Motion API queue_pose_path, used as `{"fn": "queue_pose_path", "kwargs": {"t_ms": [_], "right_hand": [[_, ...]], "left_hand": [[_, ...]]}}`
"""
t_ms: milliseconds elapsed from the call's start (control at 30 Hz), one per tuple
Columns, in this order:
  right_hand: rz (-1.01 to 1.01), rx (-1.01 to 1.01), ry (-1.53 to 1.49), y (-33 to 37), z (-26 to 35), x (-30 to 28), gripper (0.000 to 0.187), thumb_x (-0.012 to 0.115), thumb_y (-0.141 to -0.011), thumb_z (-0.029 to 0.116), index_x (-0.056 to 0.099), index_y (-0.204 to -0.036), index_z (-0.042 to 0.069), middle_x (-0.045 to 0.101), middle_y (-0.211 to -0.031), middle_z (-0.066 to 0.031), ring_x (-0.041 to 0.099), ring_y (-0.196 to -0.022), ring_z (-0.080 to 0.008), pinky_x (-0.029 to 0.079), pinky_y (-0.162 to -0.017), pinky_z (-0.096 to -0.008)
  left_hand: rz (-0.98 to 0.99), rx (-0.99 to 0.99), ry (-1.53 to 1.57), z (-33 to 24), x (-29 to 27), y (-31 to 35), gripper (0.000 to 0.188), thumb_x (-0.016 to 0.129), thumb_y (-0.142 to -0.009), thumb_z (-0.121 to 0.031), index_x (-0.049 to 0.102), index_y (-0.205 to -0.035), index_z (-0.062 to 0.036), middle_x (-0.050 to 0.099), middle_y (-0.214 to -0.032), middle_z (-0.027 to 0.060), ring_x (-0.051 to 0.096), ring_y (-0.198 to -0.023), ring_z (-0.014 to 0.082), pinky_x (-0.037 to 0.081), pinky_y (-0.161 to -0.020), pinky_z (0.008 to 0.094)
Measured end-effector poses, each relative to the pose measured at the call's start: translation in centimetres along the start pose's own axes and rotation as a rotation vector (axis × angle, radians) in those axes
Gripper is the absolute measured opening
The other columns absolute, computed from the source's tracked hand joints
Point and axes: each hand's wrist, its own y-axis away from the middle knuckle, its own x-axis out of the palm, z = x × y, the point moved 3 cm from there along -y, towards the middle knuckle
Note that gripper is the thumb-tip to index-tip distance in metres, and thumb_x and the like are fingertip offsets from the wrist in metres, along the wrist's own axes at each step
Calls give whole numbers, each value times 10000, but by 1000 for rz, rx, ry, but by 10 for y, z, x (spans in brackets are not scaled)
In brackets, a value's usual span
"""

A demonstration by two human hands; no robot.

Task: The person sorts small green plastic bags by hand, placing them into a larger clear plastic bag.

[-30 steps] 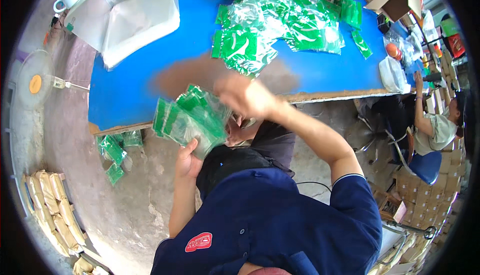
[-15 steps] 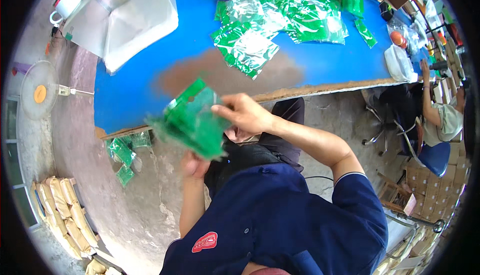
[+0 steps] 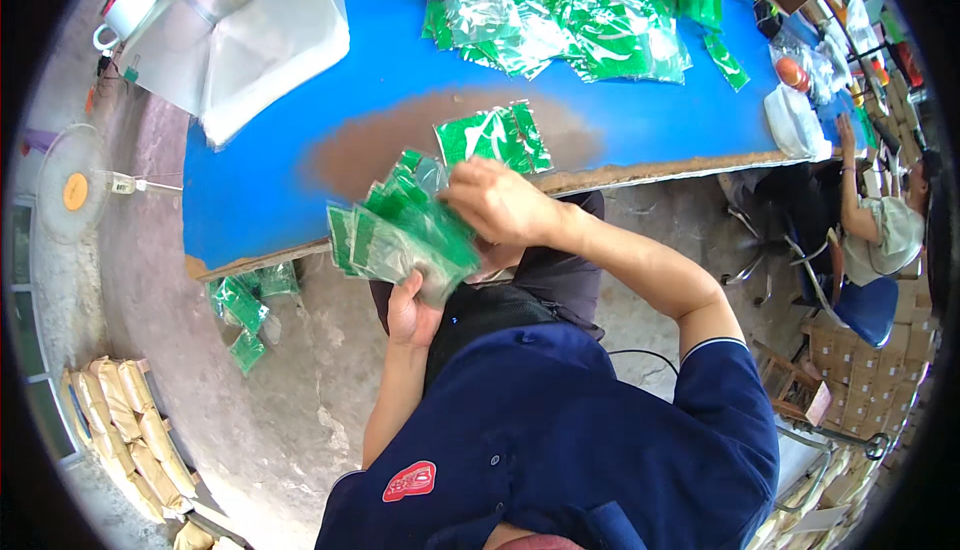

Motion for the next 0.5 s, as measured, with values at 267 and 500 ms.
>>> {"fn": "queue_pose_path", "kwargs": {"t_ms": [267,500], "right_hand": [[11,292,358,10,9,-24,699,786,-770,438,539,-1249,-8,517,-1261,-239,513,-1198,-415,452,-982,-495],[-369,618,-384,14,12,-1,247,621,-985,175,536,-1182,53,686,-1062,-159,695,-971,-349,572,-801,-446]], "left_hand": [[-22,-5,-27,-17,-37,8,671,736,-862,-105,432,-1456,-26,559,-1404,103,523,-1316,295,391,-1152,485],[320,3,107,-33,-73,15,617,704,-884,-248,511,-1432,-41,572,-1423,155,519,-1329,356,370,-1151,548]]}}
